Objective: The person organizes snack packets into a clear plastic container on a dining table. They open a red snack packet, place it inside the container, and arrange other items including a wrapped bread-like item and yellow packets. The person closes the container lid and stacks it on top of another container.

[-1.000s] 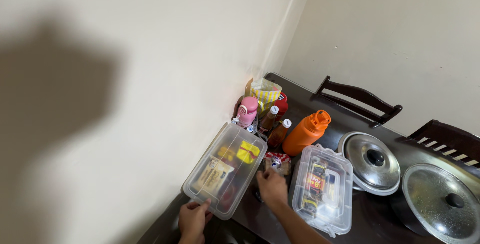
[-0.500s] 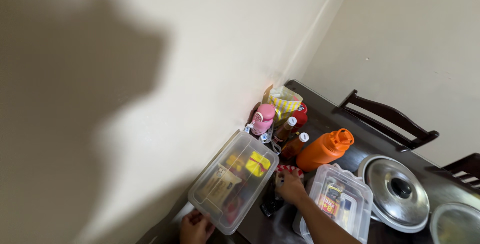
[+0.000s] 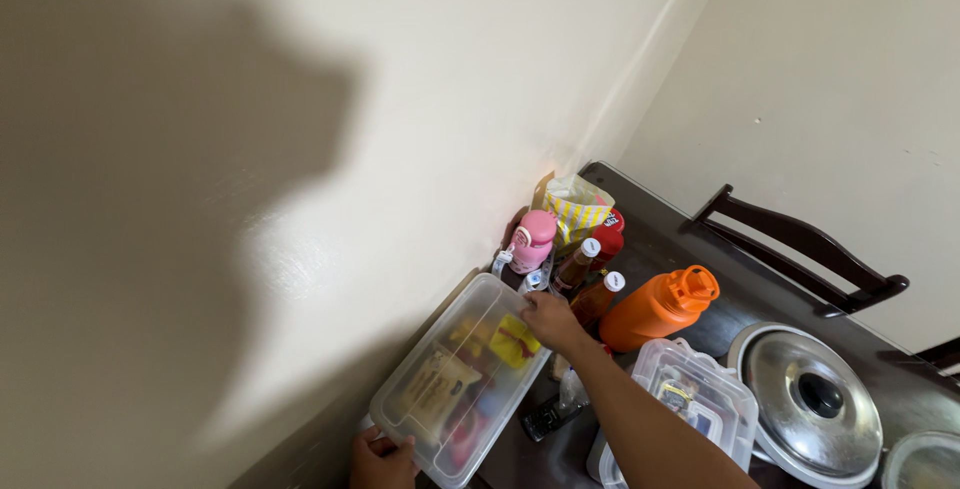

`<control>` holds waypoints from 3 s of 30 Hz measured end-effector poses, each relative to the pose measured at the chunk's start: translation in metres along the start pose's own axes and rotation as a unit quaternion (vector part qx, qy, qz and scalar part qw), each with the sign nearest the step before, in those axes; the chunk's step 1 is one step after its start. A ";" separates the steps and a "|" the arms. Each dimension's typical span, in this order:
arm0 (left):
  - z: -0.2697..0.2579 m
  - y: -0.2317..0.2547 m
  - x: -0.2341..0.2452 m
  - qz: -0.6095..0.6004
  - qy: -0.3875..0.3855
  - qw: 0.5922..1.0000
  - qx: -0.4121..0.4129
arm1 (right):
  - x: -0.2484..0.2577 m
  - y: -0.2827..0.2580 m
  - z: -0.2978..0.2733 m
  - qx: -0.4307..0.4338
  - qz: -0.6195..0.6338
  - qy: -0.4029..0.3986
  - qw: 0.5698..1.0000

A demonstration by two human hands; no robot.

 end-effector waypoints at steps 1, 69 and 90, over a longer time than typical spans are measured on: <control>-0.004 0.004 0.001 0.005 0.013 1.000 0.003 | -0.002 -0.001 0.005 -0.014 0.005 -0.002 1.000; 0.024 -0.056 -0.009 -0.083 -0.097 0.974 0.187 | 0.016 -0.024 -0.017 0.017 -0.043 0.059 0.997; -0.001 -0.014 -0.033 -0.041 -0.167 0.964 0.205 | -0.028 0.058 0.024 -0.172 0.192 -0.109 0.960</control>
Point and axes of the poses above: each hand's wrist, its own z-axis towards the middle knuckle, its own x-axis out of the back of the hand, y = z × x, the point moved 9 cm from there along z, towards the middle knuckle, and after that the axes turned 2 degrees about z, right-handed, at the moved point
